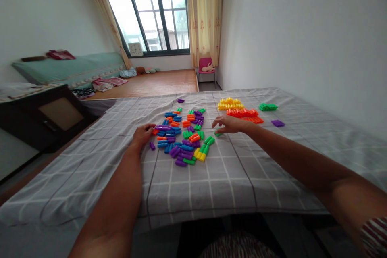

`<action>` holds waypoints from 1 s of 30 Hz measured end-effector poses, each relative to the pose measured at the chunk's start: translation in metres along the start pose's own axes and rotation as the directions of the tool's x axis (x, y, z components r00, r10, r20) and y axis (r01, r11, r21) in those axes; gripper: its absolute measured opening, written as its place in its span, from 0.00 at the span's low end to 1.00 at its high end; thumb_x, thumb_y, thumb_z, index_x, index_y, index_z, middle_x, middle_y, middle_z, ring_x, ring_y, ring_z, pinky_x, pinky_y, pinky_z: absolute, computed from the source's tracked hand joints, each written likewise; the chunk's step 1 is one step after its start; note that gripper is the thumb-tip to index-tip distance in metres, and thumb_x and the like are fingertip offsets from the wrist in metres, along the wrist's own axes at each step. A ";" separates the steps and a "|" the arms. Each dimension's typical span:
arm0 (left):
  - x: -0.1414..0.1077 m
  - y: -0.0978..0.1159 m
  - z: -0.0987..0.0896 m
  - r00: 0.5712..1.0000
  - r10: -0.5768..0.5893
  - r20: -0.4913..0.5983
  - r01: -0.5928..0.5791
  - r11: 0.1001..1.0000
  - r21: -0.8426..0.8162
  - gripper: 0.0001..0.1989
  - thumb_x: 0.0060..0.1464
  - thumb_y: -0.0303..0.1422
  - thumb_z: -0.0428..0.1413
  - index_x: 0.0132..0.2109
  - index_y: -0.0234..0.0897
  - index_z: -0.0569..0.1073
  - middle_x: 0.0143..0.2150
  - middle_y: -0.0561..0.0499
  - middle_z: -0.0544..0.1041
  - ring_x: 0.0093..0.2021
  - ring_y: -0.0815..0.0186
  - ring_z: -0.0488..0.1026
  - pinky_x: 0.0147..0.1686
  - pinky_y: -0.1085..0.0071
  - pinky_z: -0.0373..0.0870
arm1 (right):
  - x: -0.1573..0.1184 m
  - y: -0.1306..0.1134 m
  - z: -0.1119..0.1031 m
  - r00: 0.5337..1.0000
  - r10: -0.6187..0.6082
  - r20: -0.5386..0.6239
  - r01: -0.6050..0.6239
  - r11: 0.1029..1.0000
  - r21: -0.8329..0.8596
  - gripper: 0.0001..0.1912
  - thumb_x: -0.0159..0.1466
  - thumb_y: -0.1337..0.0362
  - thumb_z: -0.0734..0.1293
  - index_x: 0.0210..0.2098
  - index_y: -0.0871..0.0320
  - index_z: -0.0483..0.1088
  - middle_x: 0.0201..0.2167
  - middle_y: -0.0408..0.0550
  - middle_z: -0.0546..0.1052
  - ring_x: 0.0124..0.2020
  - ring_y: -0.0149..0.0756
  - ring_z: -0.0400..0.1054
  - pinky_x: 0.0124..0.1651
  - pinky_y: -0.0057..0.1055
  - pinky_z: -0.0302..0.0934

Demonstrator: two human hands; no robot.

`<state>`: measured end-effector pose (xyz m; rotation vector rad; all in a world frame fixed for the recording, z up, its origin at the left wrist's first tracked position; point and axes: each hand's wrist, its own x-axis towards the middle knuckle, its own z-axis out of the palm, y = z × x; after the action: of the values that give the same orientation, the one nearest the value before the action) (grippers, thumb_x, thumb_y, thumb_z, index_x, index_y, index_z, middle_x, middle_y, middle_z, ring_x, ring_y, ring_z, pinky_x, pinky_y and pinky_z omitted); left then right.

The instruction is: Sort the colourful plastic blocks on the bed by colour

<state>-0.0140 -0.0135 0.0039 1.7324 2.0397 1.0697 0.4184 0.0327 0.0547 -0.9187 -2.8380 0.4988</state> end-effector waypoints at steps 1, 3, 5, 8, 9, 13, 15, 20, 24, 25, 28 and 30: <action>-0.001 0.001 0.000 1.000 -0.005 0.005 0.005 1.000 0.002 0.22 0.47 0.38 0.52 0.46 0.32 0.79 0.40 0.45 0.81 0.41 0.59 0.77 0.42 0.67 0.73 | 0.000 -0.005 0.003 0.997 -0.076 -0.011 0.076 0.997 -0.002 0.18 0.59 0.56 0.69 0.47 0.57 0.75 0.44 0.52 0.76 0.43 0.40 0.70 0.46 0.33 0.62; -0.002 0.003 -0.001 1.000 -0.013 0.012 0.012 1.000 0.011 0.23 0.47 0.39 0.51 0.46 0.32 0.78 0.39 0.46 0.81 0.40 0.59 0.77 0.41 0.67 0.73 | 0.002 -0.016 0.010 0.978 -0.206 -0.003 0.206 0.978 0.001 0.18 0.59 0.59 0.70 0.48 0.56 0.74 0.44 0.50 0.77 0.47 0.40 0.67 0.50 0.34 0.61; -0.002 0.002 -0.001 1.000 -0.016 0.010 0.016 0.999 0.030 0.22 0.47 0.39 0.51 0.46 0.33 0.79 0.38 0.47 0.81 0.39 0.59 0.77 0.41 0.66 0.73 | 0.004 -0.022 0.015 0.965 -0.261 0.006 0.261 0.965 0.003 0.18 0.58 0.60 0.70 0.48 0.56 0.74 0.42 0.48 0.78 0.48 0.40 0.66 0.51 0.34 0.60; -0.001 -0.001 -0.001 1.000 0.009 0.001 -0.009 0.999 0.052 0.21 0.47 0.39 0.51 0.45 0.35 0.79 0.38 0.48 0.81 0.38 0.60 0.76 0.40 0.67 0.73 | 0.006 -0.015 0.015 0.972 -0.234 -0.036 0.234 0.972 -0.007 0.17 0.58 0.61 0.70 0.47 0.56 0.75 0.42 0.48 0.78 0.47 0.39 0.67 0.50 0.33 0.61; 0.000 -0.002 -0.001 1.000 0.018 0.000 -0.018 0.998 0.057 0.21 0.48 0.39 0.51 0.45 0.35 0.79 0.38 0.48 0.81 0.38 0.60 0.76 0.40 0.68 0.73 | 0.006 -0.009 0.013 0.978 -0.196 -0.069 0.196 0.981 -0.009 0.17 0.58 0.62 0.70 0.47 0.56 0.75 0.43 0.47 0.78 0.46 0.39 0.68 0.50 0.33 0.61; 0.001 -0.003 0.000 1.000 0.020 0.000 -0.020 0.997 0.070 0.21 0.48 0.38 0.51 0.45 0.35 0.79 0.38 0.48 0.81 0.37 0.61 0.77 0.39 0.69 0.72 | 0.006 0.018 0.003 0.975 0.062 -0.213 -0.061 0.998 0.014 0.15 0.59 0.65 0.68 0.47 0.55 0.74 0.44 0.47 0.79 0.41 0.36 0.71 0.43 0.30 0.64; 0.001 -0.002 -0.001 1.000 0.011 0.004 -0.011 0.998 0.064 0.21 0.48 0.38 0.51 0.45 0.35 0.79 0.39 0.48 0.81 0.38 0.61 0.77 0.39 0.70 0.72 | 0.006 0.026 0.002 0.966 0.149 -0.209 -0.140 0.988 0.059 0.16 0.59 0.65 0.68 0.47 0.55 0.74 0.43 0.47 0.79 0.39 0.35 0.72 0.40 0.28 0.65; -0.001 0.000 -0.001 1.000 0.004 0.007 -0.004 0.999 0.042 0.21 0.48 0.38 0.51 0.45 0.35 0.79 0.38 0.48 0.82 0.38 0.61 0.77 0.37 0.72 0.72 | 0.006 0.032 0.003 0.975 0.152 -0.164 -0.129 0.981 0.144 0.19 0.62 0.60 0.67 0.52 0.56 0.73 0.44 0.49 0.79 0.40 0.35 0.73 0.42 0.28 0.65; -0.002 0.001 -0.002 1.000 0.011 0.011 -0.011 0.999 0.049 0.21 0.48 0.38 0.51 0.45 0.36 0.79 0.39 0.49 0.82 0.39 0.61 0.77 0.38 0.72 0.71 | 0.002 0.036 0.002 0.991 0.105 -0.085 -0.095 0.989 0.113 0.33 0.52 0.54 0.74 0.56 0.53 0.69 0.52 0.49 0.74 0.50 0.41 0.69 0.48 0.32 0.64; -0.002 0.001 -0.003 1.000 0.008 0.013 -0.008 0.999 0.048 0.21 0.48 0.39 0.51 0.45 0.35 0.79 0.39 0.48 0.82 0.39 0.61 0.77 0.38 0.72 0.71 | 0.002 0.037 0.003 0.994 0.095 -0.051 -0.090 0.991 0.096 0.38 0.48 0.53 0.76 0.58 0.52 0.68 0.54 0.50 0.74 0.51 0.43 0.69 0.49 0.32 0.64; -0.002 0.002 -0.003 1.000 -0.001 0.014 0.000 0.999 0.051 0.22 0.48 0.39 0.51 0.46 0.35 0.79 0.39 0.48 0.82 0.39 0.61 0.77 0.37 0.71 0.71 | 0.001 0.037 0.008 0.998 0.069 0.004 -0.070 0.995 0.065 0.40 0.49 0.53 0.75 0.59 0.55 0.67 0.54 0.51 0.73 0.51 0.43 0.68 0.50 0.33 0.63; -0.002 0.003 -0.004 1.000 0.004 0.011 -0.005 0.998 0.066 0.21 0.48 0.39 0.50 0.45 0.35 0.79 0.39 0.48 0.82 0.39 0.61 0.77 0.38 0.71 0.71 | 0.002 0.036 0.013 0.999 0.039 -0.013 -0.038 0.998 0.058 0.36 0.51 0.54 0.74 0.57 0.57 0.68 0.53 0.52 0.74 0.50 0.42 0.68 0.50 0.33 0.63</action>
<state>-0.0137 -0.0169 0.0080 1.7709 2.0879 1.0029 0.4336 0.0575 0.0299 -0.9645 -2.7827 0.5727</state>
